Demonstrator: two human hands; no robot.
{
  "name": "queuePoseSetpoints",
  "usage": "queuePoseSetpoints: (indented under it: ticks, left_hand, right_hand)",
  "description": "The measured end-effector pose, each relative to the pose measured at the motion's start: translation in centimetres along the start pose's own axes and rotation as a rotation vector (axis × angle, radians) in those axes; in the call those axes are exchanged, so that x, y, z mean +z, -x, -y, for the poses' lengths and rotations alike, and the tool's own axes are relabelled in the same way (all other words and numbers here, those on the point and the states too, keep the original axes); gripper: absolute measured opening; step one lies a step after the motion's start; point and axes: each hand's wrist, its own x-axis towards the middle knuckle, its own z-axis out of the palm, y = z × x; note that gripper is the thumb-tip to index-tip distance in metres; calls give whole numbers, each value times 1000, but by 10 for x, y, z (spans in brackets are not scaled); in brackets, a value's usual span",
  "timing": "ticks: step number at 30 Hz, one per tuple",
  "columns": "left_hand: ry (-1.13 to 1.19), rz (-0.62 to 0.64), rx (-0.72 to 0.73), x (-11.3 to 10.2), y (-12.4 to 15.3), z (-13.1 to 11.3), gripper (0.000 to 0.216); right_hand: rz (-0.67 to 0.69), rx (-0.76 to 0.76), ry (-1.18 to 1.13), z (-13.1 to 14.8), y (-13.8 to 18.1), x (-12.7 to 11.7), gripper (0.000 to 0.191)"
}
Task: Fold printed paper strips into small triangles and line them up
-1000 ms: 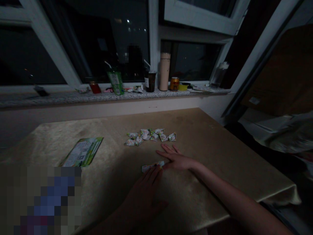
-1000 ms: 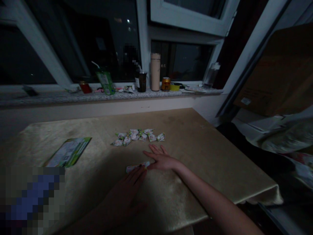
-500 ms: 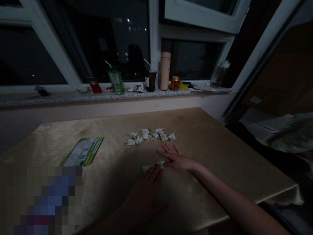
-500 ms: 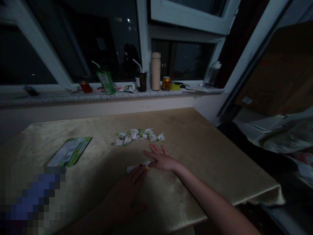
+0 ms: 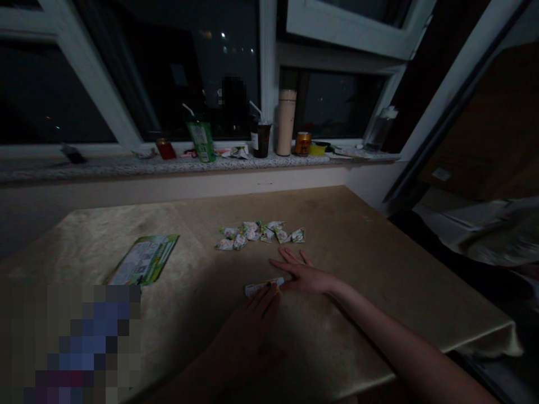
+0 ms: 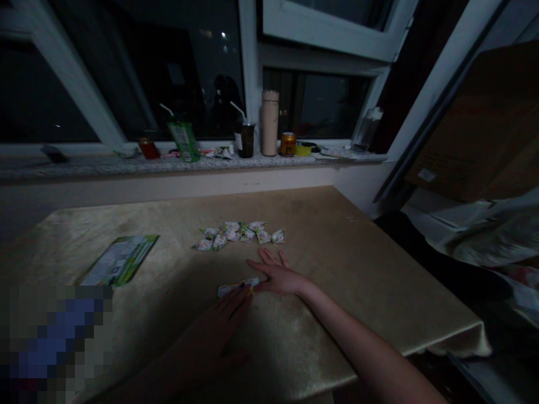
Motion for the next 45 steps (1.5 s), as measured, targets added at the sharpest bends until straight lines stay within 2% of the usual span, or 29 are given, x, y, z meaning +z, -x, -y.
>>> queuePoseSetpoints:
  ticks: [8, 14, 21, 23, 25, 28, 31, 34, 36, 39, 40, 41, 43, 45]
  left_hand:
    - [-14, -1, 4, 1, 1, 3, 83]
    - [14, 5, 18, 2, 3, 7, 87]
    - [58, -24, 68, 4, 5, 9, 88]
    - [60, -10, 96, -3, 5, 14, 83]
    - [64, 25, 140, -13, 6, 25, 69]
    - [30, -45, 138, -29, 4, 47, 61]
    - [-7, -50, 137, -39, 2, 66, 47]
    - [-2, -27, 162, -42, 0, 73, 40]
    - [11, -39, 174, -41, 0, 73, 38]
    - [20, -59, 176, -39, 0, 71, 35]
    - [16, -62, 176, -38, -1, 72, 34]
    - [11, -64, 178, -37, -1, 72, 32]
    - [-2, -70, 186, -34, -2, 74, 30]
    - [-17, -81, 192, -32, -3, 75, 28]
  right_hand:
    - [-30, 7, -17, 3, -1, 2, 70]
    - [-20, -15, -13, 2, 2, 2, 78]
    - [0, 41, -45, 6, -2, 0, 78]
    - [11, 52, -55, 8, -2, -1, 76]
    - [12, 57, -64, 10, -1, -2, 75]
    - [-18, 55, -71, 11, 0, 0, 75]
    - [-96, 33, -90, 8, 1, 6, 77]
    - [-240, -20, -142, 3, 2, 15, 76]
    - [-401, -73, -172, 3, 1, 20, 66]
    - [-635, -162, -163, 9, 1, 27, 27]
    - [-639, -199, -150, 13, 1, 30, 16]
    - [-591, -243, -133, 17, 1, 32, 13]
    - [-514, -327, -70, 25, 3, 38, 21]
    - [-438, -384, 48, 32, 4, 43, 16]
